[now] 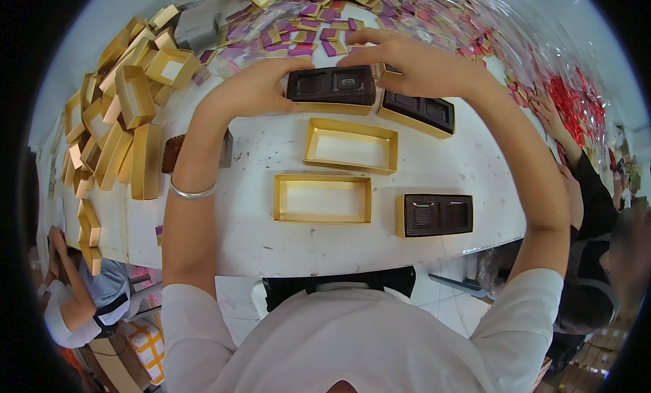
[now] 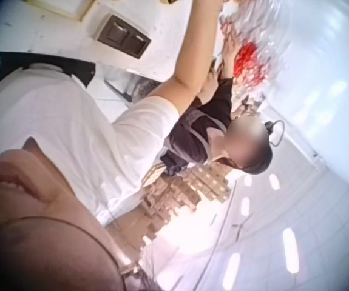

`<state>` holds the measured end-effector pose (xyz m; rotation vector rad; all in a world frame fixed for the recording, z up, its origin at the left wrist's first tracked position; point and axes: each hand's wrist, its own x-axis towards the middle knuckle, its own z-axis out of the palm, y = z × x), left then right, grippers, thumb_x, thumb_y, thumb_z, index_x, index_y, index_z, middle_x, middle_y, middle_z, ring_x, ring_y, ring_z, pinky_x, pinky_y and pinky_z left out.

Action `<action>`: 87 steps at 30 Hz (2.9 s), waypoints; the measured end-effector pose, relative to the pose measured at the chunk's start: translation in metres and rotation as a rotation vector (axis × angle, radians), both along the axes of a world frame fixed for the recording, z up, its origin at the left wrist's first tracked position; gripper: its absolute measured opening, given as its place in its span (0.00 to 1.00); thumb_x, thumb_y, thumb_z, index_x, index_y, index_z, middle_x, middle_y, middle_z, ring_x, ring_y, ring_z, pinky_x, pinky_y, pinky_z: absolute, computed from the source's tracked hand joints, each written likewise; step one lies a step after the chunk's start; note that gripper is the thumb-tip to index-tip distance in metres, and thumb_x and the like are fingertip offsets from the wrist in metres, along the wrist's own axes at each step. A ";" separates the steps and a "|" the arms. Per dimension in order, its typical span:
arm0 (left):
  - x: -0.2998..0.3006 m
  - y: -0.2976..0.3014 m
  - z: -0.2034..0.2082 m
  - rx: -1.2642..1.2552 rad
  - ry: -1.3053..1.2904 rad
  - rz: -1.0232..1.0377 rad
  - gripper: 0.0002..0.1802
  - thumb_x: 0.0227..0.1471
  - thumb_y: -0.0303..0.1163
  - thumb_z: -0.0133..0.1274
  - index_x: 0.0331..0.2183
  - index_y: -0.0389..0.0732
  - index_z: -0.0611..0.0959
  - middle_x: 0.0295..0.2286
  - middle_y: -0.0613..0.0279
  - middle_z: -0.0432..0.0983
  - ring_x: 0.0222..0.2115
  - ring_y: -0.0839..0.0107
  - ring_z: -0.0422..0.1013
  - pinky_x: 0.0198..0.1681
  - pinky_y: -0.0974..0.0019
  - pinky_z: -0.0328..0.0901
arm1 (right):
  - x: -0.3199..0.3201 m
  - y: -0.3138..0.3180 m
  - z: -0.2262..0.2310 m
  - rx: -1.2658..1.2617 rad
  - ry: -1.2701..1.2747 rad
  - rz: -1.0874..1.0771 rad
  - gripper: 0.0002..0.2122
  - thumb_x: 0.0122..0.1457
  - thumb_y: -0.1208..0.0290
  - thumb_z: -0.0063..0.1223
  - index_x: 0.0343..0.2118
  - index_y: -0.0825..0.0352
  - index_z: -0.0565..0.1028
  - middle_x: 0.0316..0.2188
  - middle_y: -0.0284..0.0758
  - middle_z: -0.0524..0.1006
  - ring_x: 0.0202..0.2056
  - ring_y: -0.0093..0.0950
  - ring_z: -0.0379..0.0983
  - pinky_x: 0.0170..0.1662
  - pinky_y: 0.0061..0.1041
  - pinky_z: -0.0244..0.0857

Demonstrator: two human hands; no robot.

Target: The person places small colored cosmetic compacts into black plastic trays and then into gold cardboard boxes on a white table. The person arranges the filled boxes and continues handling empty trays and compacts throughout the clip.

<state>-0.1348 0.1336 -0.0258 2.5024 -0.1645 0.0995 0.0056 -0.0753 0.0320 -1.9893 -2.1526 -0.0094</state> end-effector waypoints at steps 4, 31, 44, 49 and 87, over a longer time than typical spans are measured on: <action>0.001 0.002 0.001 -0.018 0.029 0.008 0.35 0.32 0.21 0.61 0.48 0.37 0.70 0.31 0.57 0.73 0.24 0.71 0.67 0.29 0.68 0.64 | -0.006 -0.003 -0.018 -0.121 -0.313 -0.001 0.15 0.46 0.81 0.50 0.40 0.69 0.73 0.41 0.41 0.70 0.40 0.39 0.71 0.41 0.29 0.68; -0.096 0.006 0.059 0.227 -0.132 0.105 0.33 0.32 0.35 0.65 0.45 0.42 0.72 0.38 0.61 0.70 0.34 0.65 0.66 0.38 0.66 0.63 | -0.057 -0.011 -0.033 0.280 0.074 -0.014 0.13 0.48 0.79 0.52 0.39 0.69 0.72 0.41 0.41 0.69 0.40 0.39 0.67 0.42 0.31 0.63; -0.112 -0.020 0.062 -0.494 0.318 -0.042 0.10 0.53 0.35 0.49 0.31 0.36 0.74 0.27 0.69 0.69 0.28 0.80 0.62 0.31 0.74 0.60 | -0.099 -0.014 -0.006 0.652 -0.458 0.293 0.21 0.45 0.74 0.50 0.46 0.58 0.70 0.42 0.35 0.70 0.44 0.30 0.66 0.45 0.27 0.62; -0.072 -0.043 0.057 -0.455 0.078 -0.030 0.16 0.56 0.44 0.44 0.37 0.40 0.74 0.29 0.70 0.68 0.29 0.81 0.63 0.31 0.76 0.60 | -0.075 -0.062 0.008 0.349 -0.166 0.144 0.23 0.39 0.70 0.59 0.44 0.63 0.73 0.38 0.38 0.71 0.37 0.34 0.69 0.38 0.28 0.66; -0.064 -0.058 -0.014 -0.340 0.202 0.226 0.23 0.54 0.41 0.47 0.49 0.40 0.68 0.25 0.58 0.71 0.25 0.70 0.68 0.31 0.67 0.63 | -0.087 -0.089 -0.049 -0.161 -0.327 -0.020 0.39 0.56 0.40 0.25 0.49 0.81 0.63 0.57 0.48 0.54 0.60 0.40 0.47 0.60 0.39 0.42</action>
